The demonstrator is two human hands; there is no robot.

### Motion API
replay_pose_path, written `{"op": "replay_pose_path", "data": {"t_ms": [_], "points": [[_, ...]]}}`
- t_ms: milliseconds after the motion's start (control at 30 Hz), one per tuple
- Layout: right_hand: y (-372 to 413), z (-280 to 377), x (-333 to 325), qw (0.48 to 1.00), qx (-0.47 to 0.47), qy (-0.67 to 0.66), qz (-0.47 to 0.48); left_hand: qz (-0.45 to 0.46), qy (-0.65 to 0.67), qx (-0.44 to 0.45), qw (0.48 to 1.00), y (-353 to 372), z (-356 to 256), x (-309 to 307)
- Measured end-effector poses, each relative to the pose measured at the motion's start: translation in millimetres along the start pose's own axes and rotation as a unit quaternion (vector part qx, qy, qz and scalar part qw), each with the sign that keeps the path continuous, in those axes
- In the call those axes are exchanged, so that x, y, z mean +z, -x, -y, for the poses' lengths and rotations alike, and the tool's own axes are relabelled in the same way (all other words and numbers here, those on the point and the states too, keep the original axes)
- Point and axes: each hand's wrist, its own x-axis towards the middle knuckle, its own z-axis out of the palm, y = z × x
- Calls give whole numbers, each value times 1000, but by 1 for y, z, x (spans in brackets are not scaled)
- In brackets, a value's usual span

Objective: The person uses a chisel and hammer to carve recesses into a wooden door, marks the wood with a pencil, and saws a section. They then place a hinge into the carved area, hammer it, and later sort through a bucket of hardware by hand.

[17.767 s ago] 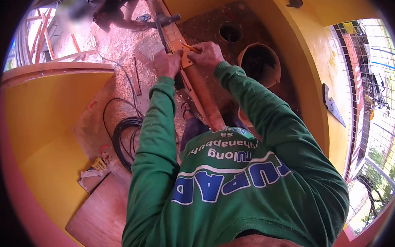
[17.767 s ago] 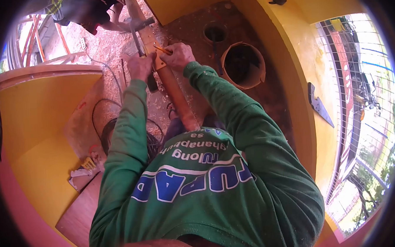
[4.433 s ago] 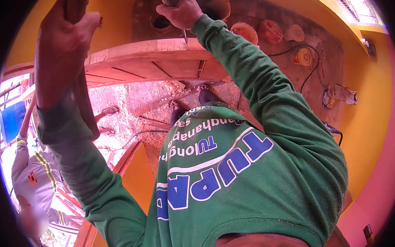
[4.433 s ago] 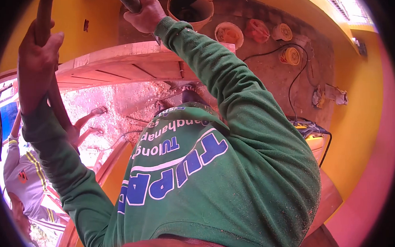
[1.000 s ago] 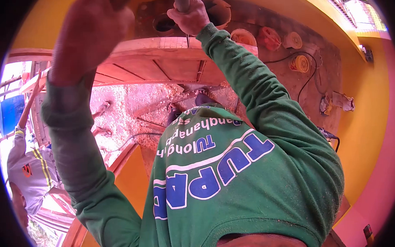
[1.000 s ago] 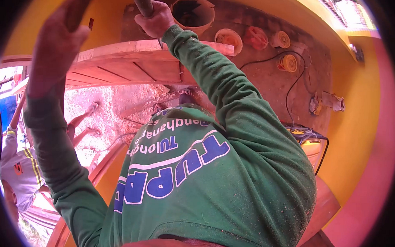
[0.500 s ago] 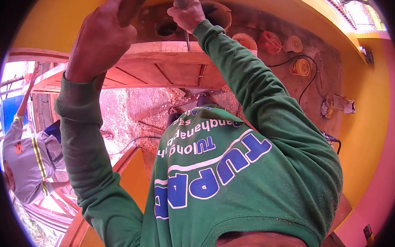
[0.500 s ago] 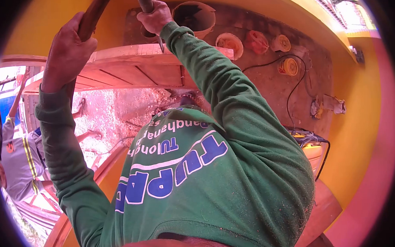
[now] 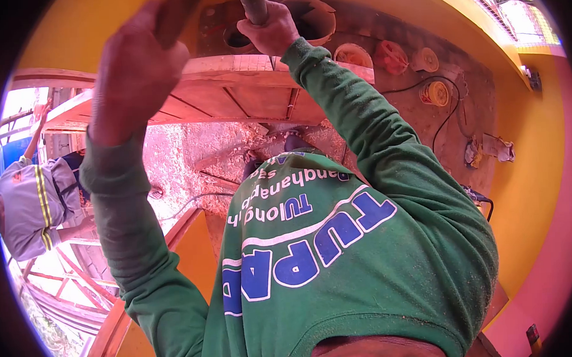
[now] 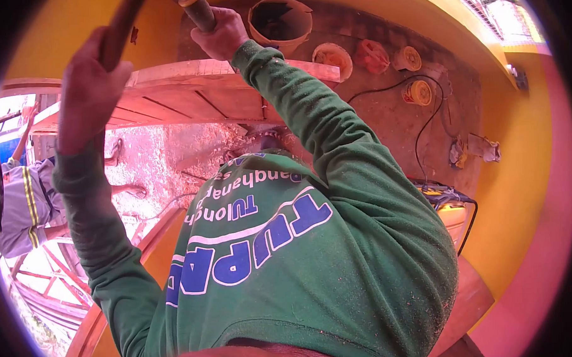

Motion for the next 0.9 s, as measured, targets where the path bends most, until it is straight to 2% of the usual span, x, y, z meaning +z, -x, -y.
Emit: {"op": "replay_pose_path", "data": {"t_ms": [100,133,167,233,333,433,467,533,567,633,733,800,867,900], "points": [[4,4,0,999,-37,5,-20,36,-2,-87,996,-8,-10,-14],[6,7,0,998,-48,-1,-28,10,79,-3,997,-3,-4,-1],[10,10,0,998,-50,-1,-31,3,58,96,994,-2,16,18],[10,13,-1,998,-59,0,-36,105,-71,26,992,-3,17,29],[11,-7,0,999,-28,23,-11,128,-36,-34,991,-7,-9,4],[10,4,-5,998,-28,47,-2,-32,7,80,996,-6,-7,3],[11,2,-5,998,-36,55,-2,-38,3,57,998,-4,-13,7],[10,-3,-2,996,-59,71,-2,57,-40,23,997,1,2,24],[10,-5,0,997,-66,42,-6,101,-62,3,993,2,5,27],[9,-10,5,997,-75,-17,-15,106,-41,-6,994,6,5,22],[-2,-10,-4,996,19,-71,-50,96,0,-40,995,18,3,17],[-10,-22,-5,972,23,-143,-184,72,15,-62,995,28,3,18],[-24,-32,-18,941,37,-254,-221,74,20,-109,991,38,3,15],[-37,-24,-34,924,49,-329,-186,74,22,-136,988,45,3,14]]}}
